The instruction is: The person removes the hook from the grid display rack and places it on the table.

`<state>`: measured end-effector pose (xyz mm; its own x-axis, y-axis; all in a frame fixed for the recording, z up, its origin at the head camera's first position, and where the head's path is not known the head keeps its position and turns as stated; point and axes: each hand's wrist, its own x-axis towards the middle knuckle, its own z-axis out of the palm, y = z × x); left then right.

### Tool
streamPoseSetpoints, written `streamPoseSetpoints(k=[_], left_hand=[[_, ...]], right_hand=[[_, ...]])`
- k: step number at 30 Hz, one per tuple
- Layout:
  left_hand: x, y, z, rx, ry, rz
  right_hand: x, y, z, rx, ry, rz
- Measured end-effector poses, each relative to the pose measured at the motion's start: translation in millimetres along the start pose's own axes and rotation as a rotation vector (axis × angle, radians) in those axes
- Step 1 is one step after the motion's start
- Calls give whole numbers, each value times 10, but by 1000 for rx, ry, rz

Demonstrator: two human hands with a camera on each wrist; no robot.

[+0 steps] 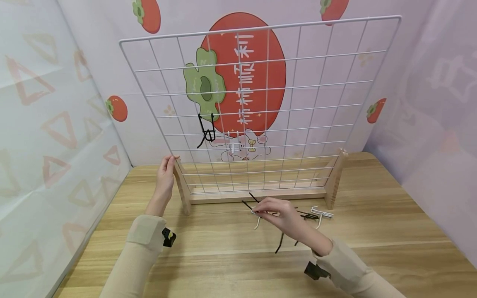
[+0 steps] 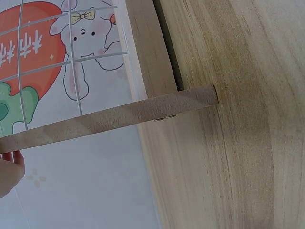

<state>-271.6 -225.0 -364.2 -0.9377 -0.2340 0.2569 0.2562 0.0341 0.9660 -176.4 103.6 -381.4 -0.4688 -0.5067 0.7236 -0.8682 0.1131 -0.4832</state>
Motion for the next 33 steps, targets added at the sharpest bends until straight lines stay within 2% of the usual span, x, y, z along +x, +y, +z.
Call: streamPoseSetpoints(k=[11, 18, 26, 33], left_hand=[[-12, 15, 2, 4, -3, 0], [-7, 12, -3, -2, -6, 11], [-9, 28, 5, 3, -7, 7], [-18, 35, 8, -1, -4, 2]], right_hand=[[-42, -56, 42, 21, -55, -2], [-156, 37, 73, 32, -120, 70], [-183, 46, 81, 18, -159, 70], [-222, 51, 73, 1, -234, 133]])
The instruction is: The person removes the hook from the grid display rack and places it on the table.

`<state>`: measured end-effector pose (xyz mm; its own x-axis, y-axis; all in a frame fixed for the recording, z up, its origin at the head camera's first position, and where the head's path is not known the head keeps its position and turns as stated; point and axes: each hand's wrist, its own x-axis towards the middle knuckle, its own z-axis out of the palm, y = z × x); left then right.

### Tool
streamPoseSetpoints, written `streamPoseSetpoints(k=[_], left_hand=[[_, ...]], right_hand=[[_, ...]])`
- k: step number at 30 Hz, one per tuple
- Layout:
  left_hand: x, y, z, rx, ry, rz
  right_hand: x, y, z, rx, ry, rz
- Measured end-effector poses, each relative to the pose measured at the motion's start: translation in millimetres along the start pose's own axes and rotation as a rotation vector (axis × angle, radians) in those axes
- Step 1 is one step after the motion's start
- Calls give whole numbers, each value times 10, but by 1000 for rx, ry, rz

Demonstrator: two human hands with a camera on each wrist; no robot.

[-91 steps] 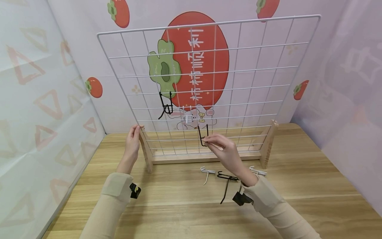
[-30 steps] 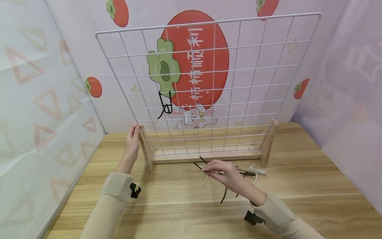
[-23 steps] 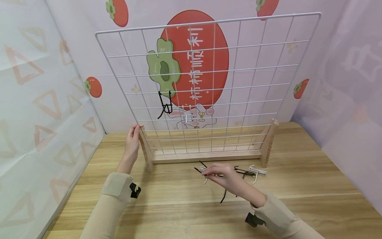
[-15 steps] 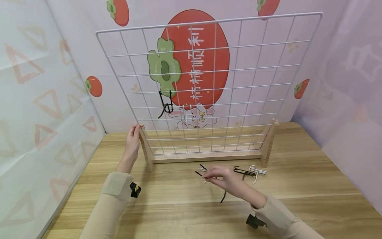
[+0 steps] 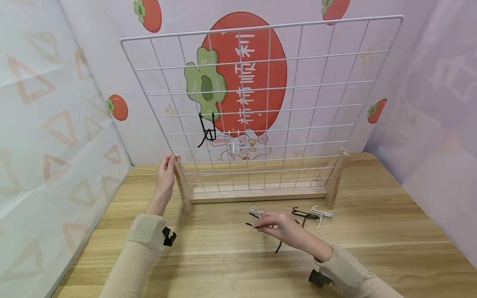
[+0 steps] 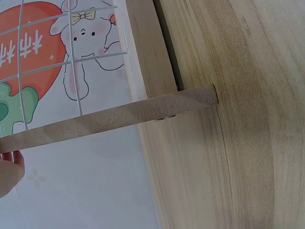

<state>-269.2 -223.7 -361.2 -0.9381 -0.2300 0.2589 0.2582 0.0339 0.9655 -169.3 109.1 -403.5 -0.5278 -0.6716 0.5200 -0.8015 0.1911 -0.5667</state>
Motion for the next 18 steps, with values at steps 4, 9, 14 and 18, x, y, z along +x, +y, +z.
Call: streamPoseSetpoints(k=[4, 9, 14, 18], left_hand=[[5, -12, -7, 5, -2, 5], [9, -19, -7, 13, -2, 1], [5, -10, -8, 14, -6, -5], [2, -12, -12, 17, -7, -10]], right_hand=[[-15, 10, 15, -17, -23, 15], [-35, 9, 38, -1, -47, 10], [-52, 10, 56, 8, -54, 6], [-67, 24, 70, 29, -70, 21]])
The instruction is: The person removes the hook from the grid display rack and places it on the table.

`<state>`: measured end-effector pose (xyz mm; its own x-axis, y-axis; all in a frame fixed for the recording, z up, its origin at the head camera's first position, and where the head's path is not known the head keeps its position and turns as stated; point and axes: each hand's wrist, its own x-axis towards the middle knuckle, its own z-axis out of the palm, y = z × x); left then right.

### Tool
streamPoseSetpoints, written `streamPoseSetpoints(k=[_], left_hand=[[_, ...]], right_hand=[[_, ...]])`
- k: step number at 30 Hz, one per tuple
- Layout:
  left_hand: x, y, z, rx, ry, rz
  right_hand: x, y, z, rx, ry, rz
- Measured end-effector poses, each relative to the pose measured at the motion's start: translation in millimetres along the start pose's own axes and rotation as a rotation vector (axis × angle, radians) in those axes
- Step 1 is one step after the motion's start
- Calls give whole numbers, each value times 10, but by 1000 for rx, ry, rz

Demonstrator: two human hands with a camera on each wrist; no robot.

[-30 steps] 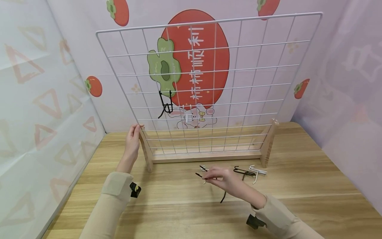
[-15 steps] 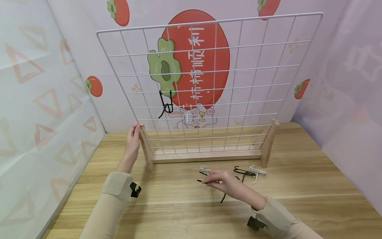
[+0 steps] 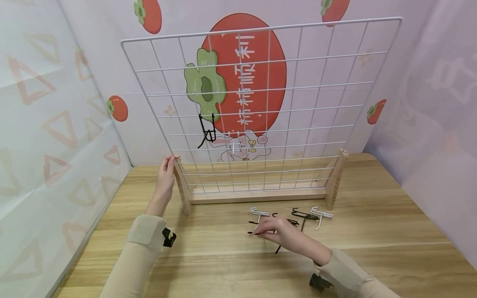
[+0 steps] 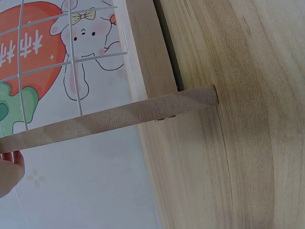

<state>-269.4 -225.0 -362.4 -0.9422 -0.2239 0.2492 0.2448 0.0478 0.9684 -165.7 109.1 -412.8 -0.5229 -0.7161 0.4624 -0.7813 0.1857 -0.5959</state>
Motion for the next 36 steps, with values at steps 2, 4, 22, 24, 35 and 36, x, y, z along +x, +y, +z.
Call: streamPoseSetpoints(k=[2, 4, 22, 24, 35, 36], left_hand=[[-2, -2, -1, -3, -1, 0], [-7, -2, -2, -5, 0, 1], [-13, -7, -15, 9, 0, 4], [-11, -6, -13, 10, 2, 5], [-4, 1, -3, 6, 3, 1], [-4, 2, -3, 5, 3, 2]], right_hand=[[-11, 14, 12, -1, -7, 8], [-19, 28, 23, -13, -10, 9], [-105, 53, 81, -69, -80, 90], [-106, 52, 85, -81, -91, 96], [-91, 52, 142, -40, -168, 144], [-91, 55, 148, -41, -172, 146]])
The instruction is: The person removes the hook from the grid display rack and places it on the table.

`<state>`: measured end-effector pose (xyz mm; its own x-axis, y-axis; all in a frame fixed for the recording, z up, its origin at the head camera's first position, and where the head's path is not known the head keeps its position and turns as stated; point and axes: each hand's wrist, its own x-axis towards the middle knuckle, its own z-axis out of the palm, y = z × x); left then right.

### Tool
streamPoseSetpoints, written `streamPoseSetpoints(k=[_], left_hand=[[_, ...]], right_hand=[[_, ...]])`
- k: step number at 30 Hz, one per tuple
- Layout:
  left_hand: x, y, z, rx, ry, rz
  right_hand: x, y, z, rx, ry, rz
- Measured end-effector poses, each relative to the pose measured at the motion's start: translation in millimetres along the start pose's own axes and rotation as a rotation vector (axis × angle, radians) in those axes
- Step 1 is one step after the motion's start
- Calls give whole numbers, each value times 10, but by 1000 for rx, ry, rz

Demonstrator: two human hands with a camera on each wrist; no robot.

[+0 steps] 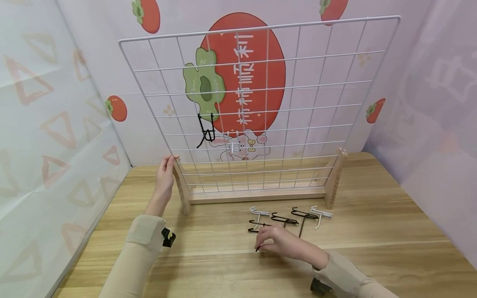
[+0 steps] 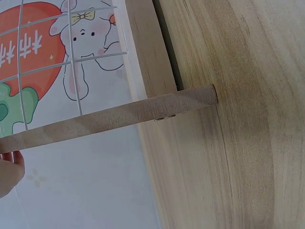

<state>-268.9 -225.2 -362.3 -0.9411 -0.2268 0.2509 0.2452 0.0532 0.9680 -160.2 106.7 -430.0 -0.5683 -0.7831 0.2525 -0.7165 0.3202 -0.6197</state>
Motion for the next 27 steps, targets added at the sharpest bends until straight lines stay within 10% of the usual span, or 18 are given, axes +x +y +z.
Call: streamPoseSetpoints(k=[27], left_hand=[[10, -14, 4, -13, 2, 2]], right_hand=[[24, 11, 106, -191, 8, -118]])
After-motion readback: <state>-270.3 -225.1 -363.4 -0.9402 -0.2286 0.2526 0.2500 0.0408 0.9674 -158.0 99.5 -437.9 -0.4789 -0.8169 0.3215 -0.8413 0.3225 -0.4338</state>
